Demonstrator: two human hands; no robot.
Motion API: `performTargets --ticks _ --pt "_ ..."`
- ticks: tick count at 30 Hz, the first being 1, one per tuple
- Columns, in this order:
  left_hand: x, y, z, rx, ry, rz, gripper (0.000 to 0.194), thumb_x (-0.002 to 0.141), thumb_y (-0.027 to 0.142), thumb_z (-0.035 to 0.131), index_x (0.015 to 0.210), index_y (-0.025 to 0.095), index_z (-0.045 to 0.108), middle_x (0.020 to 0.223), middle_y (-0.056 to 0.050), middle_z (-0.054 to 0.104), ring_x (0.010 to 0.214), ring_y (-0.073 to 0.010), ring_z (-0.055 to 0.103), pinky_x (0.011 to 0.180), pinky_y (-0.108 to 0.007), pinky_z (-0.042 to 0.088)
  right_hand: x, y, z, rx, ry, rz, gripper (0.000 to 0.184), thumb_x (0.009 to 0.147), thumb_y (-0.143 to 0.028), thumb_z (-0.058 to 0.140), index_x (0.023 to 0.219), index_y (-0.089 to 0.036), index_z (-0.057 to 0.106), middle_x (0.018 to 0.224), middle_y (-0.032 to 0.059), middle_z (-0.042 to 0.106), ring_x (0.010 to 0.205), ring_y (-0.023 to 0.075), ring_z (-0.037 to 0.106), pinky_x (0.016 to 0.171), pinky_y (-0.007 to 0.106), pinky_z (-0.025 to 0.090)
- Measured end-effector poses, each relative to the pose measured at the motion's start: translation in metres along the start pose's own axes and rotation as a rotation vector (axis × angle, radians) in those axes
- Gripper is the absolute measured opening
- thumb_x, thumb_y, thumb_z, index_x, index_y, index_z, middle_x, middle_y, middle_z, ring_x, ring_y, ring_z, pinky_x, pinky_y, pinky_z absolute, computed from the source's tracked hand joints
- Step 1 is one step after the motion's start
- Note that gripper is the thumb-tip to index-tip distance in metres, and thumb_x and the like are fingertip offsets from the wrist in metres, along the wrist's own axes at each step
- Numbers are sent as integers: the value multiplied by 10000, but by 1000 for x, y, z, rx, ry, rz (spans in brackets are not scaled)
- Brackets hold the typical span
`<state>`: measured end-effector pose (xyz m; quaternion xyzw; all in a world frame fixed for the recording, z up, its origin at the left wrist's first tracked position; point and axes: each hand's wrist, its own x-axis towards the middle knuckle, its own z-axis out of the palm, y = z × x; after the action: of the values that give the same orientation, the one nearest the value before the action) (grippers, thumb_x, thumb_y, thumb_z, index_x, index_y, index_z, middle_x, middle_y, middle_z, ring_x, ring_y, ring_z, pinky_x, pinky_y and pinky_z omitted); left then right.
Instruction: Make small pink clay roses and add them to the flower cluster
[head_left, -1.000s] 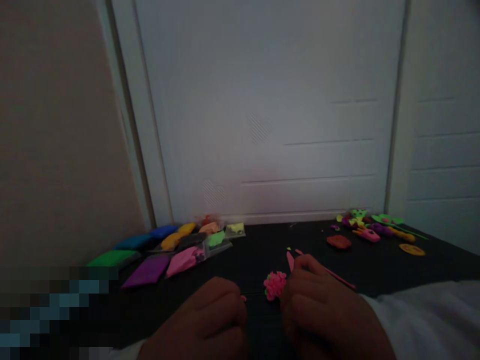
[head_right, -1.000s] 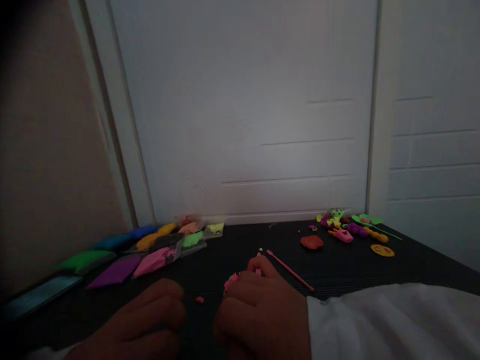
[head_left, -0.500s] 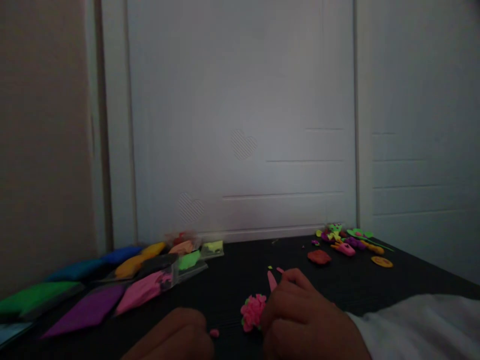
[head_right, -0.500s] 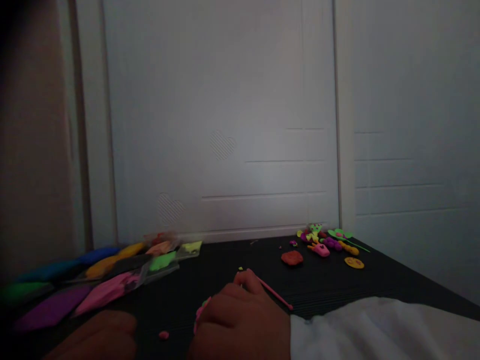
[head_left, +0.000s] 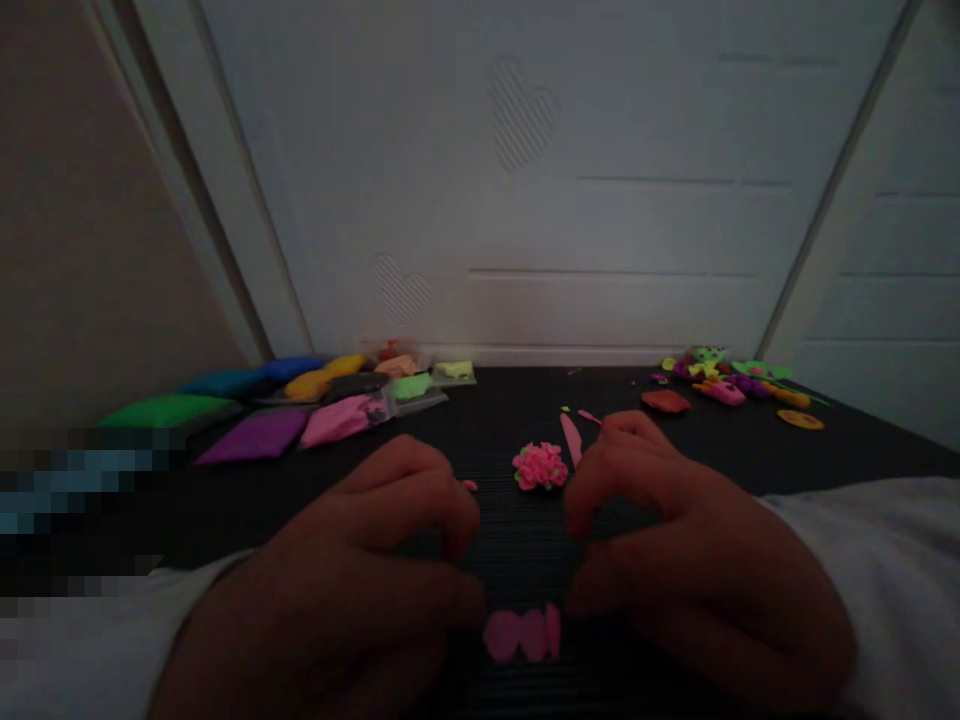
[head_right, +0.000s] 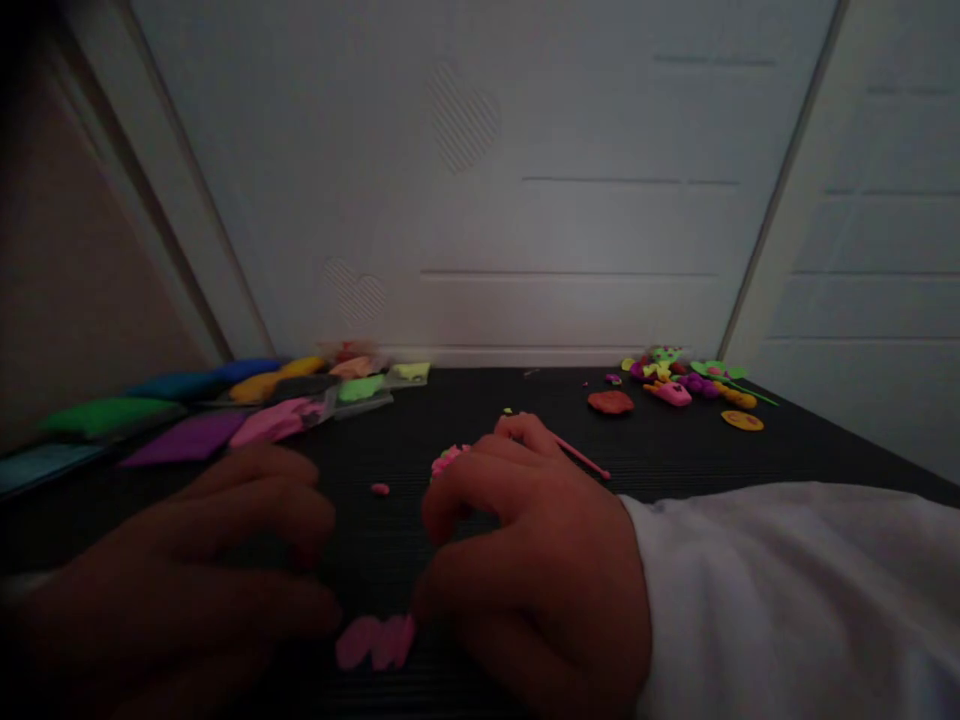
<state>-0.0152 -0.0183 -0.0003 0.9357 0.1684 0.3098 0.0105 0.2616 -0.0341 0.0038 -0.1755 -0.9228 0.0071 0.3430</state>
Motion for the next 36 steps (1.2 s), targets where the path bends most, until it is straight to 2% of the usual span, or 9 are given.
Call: performTargets --ticks 5,10,16,22,23,24,26,30,36 --pt "6 6 -8 -54 -90 18 347 840 82 475 966 275 734 927 8 563 851 -178 483 718 -347 366 -1 -6 -2 33 -51 14 343 791 -51 467 906 -221 741 904 -49 539 787 115 524 874 402 306" --pt "9 4 -9 -64 -161 53 397 810 77 506 1059 287 733 838 11 514 742 -175 455 680 -364 309 -1 -8 -4 22 -123 19 322 868 -104 482 947 -242 763 827 -45 544 721 127 504 856 421 294" --pt "5 5 0 -56 -106 85 356 878 87 541 1102 292 727 787 7 492 729 -179 435 628 -359 265 1 -6 -2 12 -189 30 263 937 -163 491 945 -234 744 809 -35 589 716 139 504 871 422 295" --pt "6 10 2 7 -196 0 252 939 130 633 1061 327 731 795 13 521 780 -182 463 628 -353 288 1 -7 18 -94 157 -10 649 1130 -336 177 734 -267 687 649 -22 604 622 159 512 814 447 307" --pt "7 10 1 2 -210 1 231 945 137 636 1046 320 734 800 13 533 786 -181 471 639 -351 306 2 -9 17 -128 75 5 634 1133 -325 204 754 -267 708 671 -22 632 654 160 554 826 447 315" --pt "9 11 2 -4 -215 8 209 951 145 639 1025 312 738 798 15 545 783 -177 477 638 -348 315 2 -10 15 -147 -143 74 522 1132 -305 307 865 -279 754 783 -22 702 755 163 619 881 442 332" --pt "11 11 2 -7 -170 21 178 966 158 634 974 295 747 763 15 553 761 -168 485 608 -337 312 3 -14 8 -133 -246 54 423 1120 -307 415 896 -281 773 810 -32 728 782 163 638 876 435 343" --pt "14 12 4 12 -76 34 200 1001 170 604 965 285 763 717 15 565 732 -159 500 562 -319 312 3 -16 1 -161 -190 57 541 1143 -313 302 892 -307 782 772 -37 709 745 165 628 893 466 332" --pt "9 8 1 -7 -134 70 225 978 140 581 1066 286 728 789 14 588 762 -167 525 625 -309 408 3 -15 5 -134 -220 87 450 1097 -327 373 943 -306 795 789 1 702 768 184 643 880 455 403"
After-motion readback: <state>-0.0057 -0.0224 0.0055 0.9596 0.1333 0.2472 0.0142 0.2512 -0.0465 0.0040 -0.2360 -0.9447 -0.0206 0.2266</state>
